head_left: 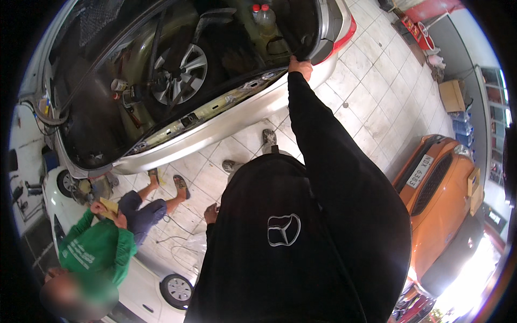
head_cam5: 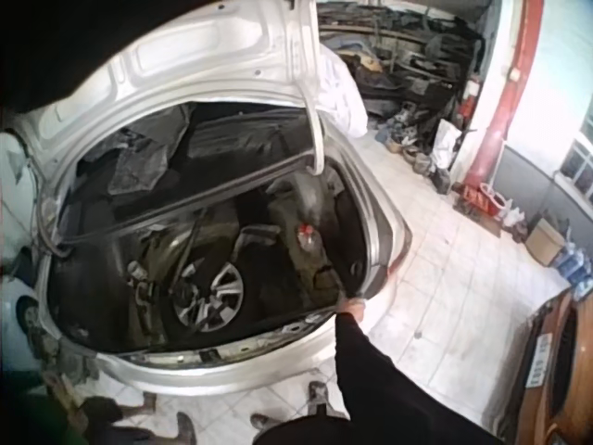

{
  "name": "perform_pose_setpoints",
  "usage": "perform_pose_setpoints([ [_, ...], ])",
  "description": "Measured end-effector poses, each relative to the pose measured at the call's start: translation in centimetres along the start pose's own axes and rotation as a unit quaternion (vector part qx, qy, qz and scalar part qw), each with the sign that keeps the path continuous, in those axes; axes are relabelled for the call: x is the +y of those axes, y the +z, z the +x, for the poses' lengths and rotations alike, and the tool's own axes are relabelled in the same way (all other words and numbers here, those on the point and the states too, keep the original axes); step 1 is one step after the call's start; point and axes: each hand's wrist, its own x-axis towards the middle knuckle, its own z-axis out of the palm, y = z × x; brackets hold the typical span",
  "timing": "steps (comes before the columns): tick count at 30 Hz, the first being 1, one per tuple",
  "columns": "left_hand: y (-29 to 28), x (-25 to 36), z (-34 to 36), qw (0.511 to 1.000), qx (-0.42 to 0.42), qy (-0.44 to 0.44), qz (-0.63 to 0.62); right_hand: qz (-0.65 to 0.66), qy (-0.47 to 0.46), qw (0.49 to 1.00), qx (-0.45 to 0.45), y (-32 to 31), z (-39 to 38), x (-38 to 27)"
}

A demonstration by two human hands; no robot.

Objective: The person works on the rear bumper of a white car in a garage. They use pliers and a wrench to remove fasteners and clips from the bumper area near the wheel arch, then reattach the bumper trim.

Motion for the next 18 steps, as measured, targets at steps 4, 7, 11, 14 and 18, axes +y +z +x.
perform_pose_setpoints([
  [4,0.4,5.1,1.0,0.983,0.021,-0.076,-0.167,-0.001,-0.089,0.996,-0.033,-0.7,0.1,2.9],
  [7,1.9,6.6,1.6,0.943,0.042,-0.151,-0.293,0.065,-0.196,0.976,-0.068,-2.4,-0.1,5.4],
  [11,2.7,5.9,1.6,0.961,0.030,-0.121,-0.247,0.267,-0.193,0.922,-0.206,-6.6,-7.5,3.5],
  [14,2.8,3.2,2.0,0.992,-0.004,-0.050,-0.113,0.339,-0.216,0.871,-0.282,-8.9,-12.4,-1.0],
  [18,1.0,3.2,2.2,0.999,0.006,0.038,-0.018,0.525,-0.117,0.761,-0.363,-11.3,-17.2,-8.5],
])
